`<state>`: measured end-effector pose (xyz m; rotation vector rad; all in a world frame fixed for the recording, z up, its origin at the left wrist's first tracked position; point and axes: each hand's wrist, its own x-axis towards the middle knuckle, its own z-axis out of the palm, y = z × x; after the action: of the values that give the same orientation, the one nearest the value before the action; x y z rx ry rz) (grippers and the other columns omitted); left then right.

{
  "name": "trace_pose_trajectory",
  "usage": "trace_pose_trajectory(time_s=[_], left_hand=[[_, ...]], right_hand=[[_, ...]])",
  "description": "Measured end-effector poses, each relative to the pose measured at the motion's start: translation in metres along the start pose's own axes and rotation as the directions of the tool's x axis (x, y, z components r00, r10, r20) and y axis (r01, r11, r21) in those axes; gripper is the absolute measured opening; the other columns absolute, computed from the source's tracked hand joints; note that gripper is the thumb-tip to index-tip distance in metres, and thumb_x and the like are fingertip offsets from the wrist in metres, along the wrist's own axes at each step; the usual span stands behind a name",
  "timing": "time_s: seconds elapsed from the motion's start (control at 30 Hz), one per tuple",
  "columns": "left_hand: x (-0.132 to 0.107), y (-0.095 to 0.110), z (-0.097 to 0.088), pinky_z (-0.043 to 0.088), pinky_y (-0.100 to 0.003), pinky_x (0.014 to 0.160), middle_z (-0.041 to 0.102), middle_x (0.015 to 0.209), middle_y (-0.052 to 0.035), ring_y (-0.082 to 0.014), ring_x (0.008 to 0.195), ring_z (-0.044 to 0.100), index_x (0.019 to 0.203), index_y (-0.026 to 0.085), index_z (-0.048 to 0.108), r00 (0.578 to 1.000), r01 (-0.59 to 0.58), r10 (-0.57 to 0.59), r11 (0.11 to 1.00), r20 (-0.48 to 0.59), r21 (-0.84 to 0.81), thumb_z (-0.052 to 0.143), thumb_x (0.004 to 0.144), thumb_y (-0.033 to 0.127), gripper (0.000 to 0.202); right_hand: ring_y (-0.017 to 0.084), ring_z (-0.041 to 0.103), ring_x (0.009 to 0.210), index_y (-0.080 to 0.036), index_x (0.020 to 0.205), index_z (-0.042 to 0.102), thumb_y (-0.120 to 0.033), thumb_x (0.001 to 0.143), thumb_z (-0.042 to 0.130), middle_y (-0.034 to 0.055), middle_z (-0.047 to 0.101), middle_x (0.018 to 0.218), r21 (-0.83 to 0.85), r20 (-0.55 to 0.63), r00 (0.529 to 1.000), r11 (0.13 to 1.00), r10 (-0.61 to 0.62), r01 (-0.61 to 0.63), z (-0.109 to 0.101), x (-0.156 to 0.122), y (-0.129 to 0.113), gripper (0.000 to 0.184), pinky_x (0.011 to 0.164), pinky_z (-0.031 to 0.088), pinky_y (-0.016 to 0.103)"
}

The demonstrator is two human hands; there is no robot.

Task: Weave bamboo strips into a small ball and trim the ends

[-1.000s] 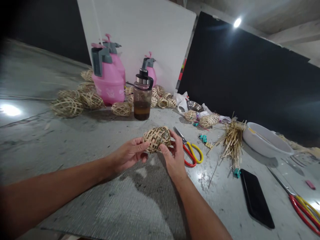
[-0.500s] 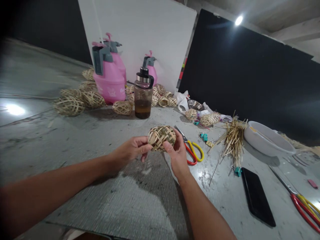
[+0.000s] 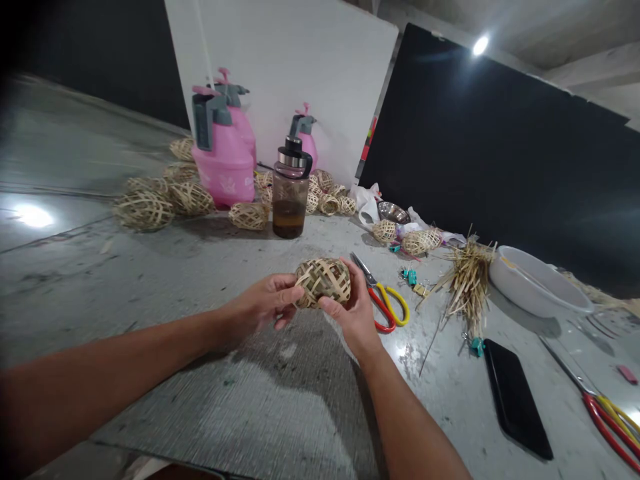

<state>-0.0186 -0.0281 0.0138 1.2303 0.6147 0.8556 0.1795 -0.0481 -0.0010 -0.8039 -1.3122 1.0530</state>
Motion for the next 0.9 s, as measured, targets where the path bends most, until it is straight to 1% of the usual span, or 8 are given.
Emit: trace_pose_trajectory(time_s=[0.1, 0.23, 0.3, 0.37, 0.47, 0.63, 0.77, 0.9], left_hand=[[0.002, -0.001, 0.000, 0.033, -0.019, 0.046, 0.059, 0.077, 0.0005, -0.0070, 0.054, 0.038, 0.088, 0.016, 0.073, 0.996, 0.057, -0.067, 0.986, -0.061, -0.154, 0.086, 0.076, 0.062, 0.049], [0.005, -0.003, -0.001, 0.028, -0.018, 0.044, 0.063, 0.080, -0.0009, -0.0059, 0.055, 0.035, 0.087, 0.015, 0.075, 0.996, 0.062, -0.074, 0.979, -0.053, -0.196, 0.091, 0.073, 0.058, 0.048], [0.005, -0.003, -0.001, 0.028, -0.019, 0.043, 0.063, 0.079, -0.0002, -0.0050, 0.053, 0.033, 0.088, 0.015, 0.075, 0.996, 0.063, -0.072, 0.982, -0.044, -0.179, 0.092, 0.072, 0.058, 0.049], [0.004, -0.003, -0.001, 0.029, -0.019, 0.042, 0.064, 0.079, -0.0003, -0.0046, 0.051, 0.033, 0.086, 0.015, 0.075, 0.997, 0.064, -0.071, 0.986, -0.038, -0.155, 0.092, 0.072, 0.057, 0.048], [0.003, -0.003, 0.000, 0.031, -0.020, 0.042, 0.066, 0.081, -0.0013, -0.0046, 0.051, 0.035, 0.083, 0.014, 0.074, 0.998, 0.058, -0.063, 0.989, -0.030, -0.139, 0.091, 0.072, 0.056, 0.046], [0.002, 0.000, -0.001, 0.037, -0.018, 0.044, 0.067, 0.083, -0.0023, -0.0069, 0.057, 0.045, 0.090, 0.014, 0.075, 0.999, 0.020, -0.029, 0.976, -0.038, -0.217, 0.094, 0.070, 0.052, 0.047], [0.003, -0.001, -0.003, 0.035, -0.018, 0.043, 0.065, 0.075, 0.0001, -0.0059, 0.053, 0.042, 0.088, 0.014, 0.076, 0.998, 0.035, -0.048, 0.967, -0.045, -0.251, 0.097, 0.067, 0.047, 0.045], [0.004, -0.002, -0.004, 0.038, -0.019, 0.045, 0.070, 0.084, -0.0036, -0.0080, 0.059, 0.050, 0.092, 0.013, 0.077, 0.996, 0.041, -0.058, 0.969, -0.062, -0.246, 0.096, 0.065, 0.040, 0.042]], right_hand=[[0.032, 0.065, 0.131, -0.033, 0.142, 0.058, -0.052, 0.073, 0.095, 0.0080, 0.067, 0.142, -0.067, 0.060, 0.998, 0.997, -0.023, 0.027, 0.003, -0.001, -0.005, 0.081, 0.110, 0.057, 0.047], [0.033, 0.058, 0.143, -0.034, 0.150, 0.050, -0.061, 0.075, 0.091, 0.0100, 0.055, 0.158, -0.078, -0.003, 1.000, 0.997, 0.010, -0.010, -0.001, 0.001, 0.002, 0.090, 0.115, 0.054, 0.050], [0.033, 0.059, 0.142, -0.033, 0.149, 0.052, -0.065, 0.076, 0.089, 0.0107, 0.058, 0.155, -0.060, -0.024, 0.998, 0.997, 0.050, -0.052, -0.005, 0.003, 0.006, 0.088, 0.117, 0.051, 0.053], [0.033, 0.062, 0.138, -0.030, 0.143, 0.059, -0.064, 0.078, 0.088, 0.0103, 0.065, 0.148, -0.054, -0.020, 0.997, 0.995, 0.078, -0.079, -0.008, 0.004, 0.009, 0.079, 0.119, 0.049, 0.053], [0.032, 0.063, 0.136, -0.030, 0.134, 0.065, -0.058, 0.075, 0.091, 0.0087, 0.070, 0.142, -0.024, -0.026, 0.998, 0.998, 0.064, -0.064, -0.008, 0.005, 0.009, 0.070, 0.120, 0.048, 0.052], [0.030, 0.066, 0.130, -0.032, 0.134, 0.065, -0.050, 0.071, 0.097, 0.0077, 0.070, 0.139, 0.013, 0.010, 1.000, 1.000, -0.012, 0.012, -0.001, 0.003, 0.002, 0.073, 0.113, 0.054, 0.049], [0.030, 0.065, 0.131, -0.032, 0.136, 0.064, -0.050, 0.075, 0.094, 0.0077, 0.069, 0.141, -0.019, 0.052, 0.998, 0.999, -0.042, 0.043, 0.002, 0.001, -0.003, 0.070, 0.112, 0.055, 0.048], [0.032, 0.064, 0.134, -0.032, 0.141, 0.061, -0.051, 0.076, 0.094, 0.0092, 0.067, 0.143, -0.070, 0.105, 0.994, 0.996, -0.040, 0.047, 0.000, 0.001, -0.006, 0.075, 0.112, 0.056, 0.049]])
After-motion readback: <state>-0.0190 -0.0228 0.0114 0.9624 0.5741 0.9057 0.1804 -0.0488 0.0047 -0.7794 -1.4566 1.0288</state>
